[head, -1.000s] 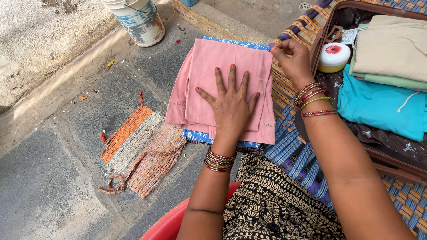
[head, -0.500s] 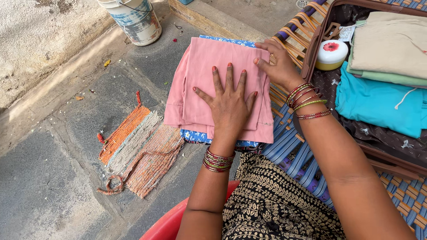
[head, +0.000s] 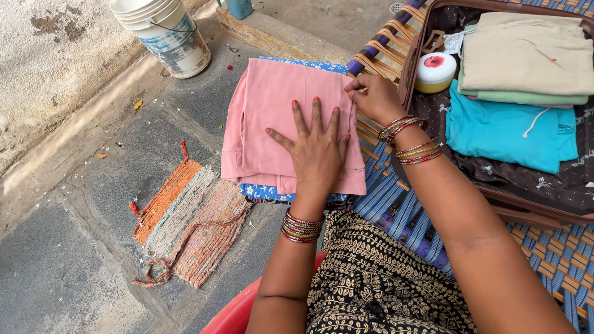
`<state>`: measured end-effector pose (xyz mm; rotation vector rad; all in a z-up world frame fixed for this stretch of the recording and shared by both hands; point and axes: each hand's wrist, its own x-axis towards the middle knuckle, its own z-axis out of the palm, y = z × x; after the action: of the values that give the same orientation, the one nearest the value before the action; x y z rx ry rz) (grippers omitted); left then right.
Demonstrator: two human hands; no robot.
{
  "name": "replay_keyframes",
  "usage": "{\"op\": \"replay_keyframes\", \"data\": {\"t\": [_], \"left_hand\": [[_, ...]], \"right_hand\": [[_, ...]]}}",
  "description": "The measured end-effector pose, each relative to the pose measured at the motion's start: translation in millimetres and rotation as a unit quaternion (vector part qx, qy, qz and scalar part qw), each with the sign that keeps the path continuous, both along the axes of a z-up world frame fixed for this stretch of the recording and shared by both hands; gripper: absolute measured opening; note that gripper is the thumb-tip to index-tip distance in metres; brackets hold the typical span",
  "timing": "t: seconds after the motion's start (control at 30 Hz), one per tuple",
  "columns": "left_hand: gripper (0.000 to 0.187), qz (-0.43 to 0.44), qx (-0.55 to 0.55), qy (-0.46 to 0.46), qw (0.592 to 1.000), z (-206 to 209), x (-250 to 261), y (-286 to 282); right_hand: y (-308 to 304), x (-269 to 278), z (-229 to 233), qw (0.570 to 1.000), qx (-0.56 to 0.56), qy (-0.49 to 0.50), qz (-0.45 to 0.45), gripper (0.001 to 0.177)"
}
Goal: The person packs several folded items of clothing and a small white container with a floral design into a suitcase positioned on a woven cot.
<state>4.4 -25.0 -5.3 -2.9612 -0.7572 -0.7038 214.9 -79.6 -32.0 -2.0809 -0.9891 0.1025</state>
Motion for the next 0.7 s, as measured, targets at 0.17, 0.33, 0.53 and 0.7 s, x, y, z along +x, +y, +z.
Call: {"op": "replay_keyframes", "data": {"t": [0.17,0.33,0.53,0.7], "left_hand": [[0.067,-0.057,-0.004,-0.008,0.998,-5,12,-25],[0.074,-0.144,-0.089,-0.016,0.985,-14,40,-59],[0.063,-0.27,-0.18,-0.063,0.944,-23,91,-109],[0.068,-0.247,-0.106,-0.028,0.963,-16,130,-130]], "right_hand": [[-19,5,-2,0.996,0.015,0.07,0.047,0.021],[-67,3,24,0.999,-0.005,0.039,-0.001,0.02],[-137,56,23,0.993,-0.004,-0.034,-0.116,0.025],[-196,118,-7,0.963,-0.14,-0.14,-0.182,0.028]]}}
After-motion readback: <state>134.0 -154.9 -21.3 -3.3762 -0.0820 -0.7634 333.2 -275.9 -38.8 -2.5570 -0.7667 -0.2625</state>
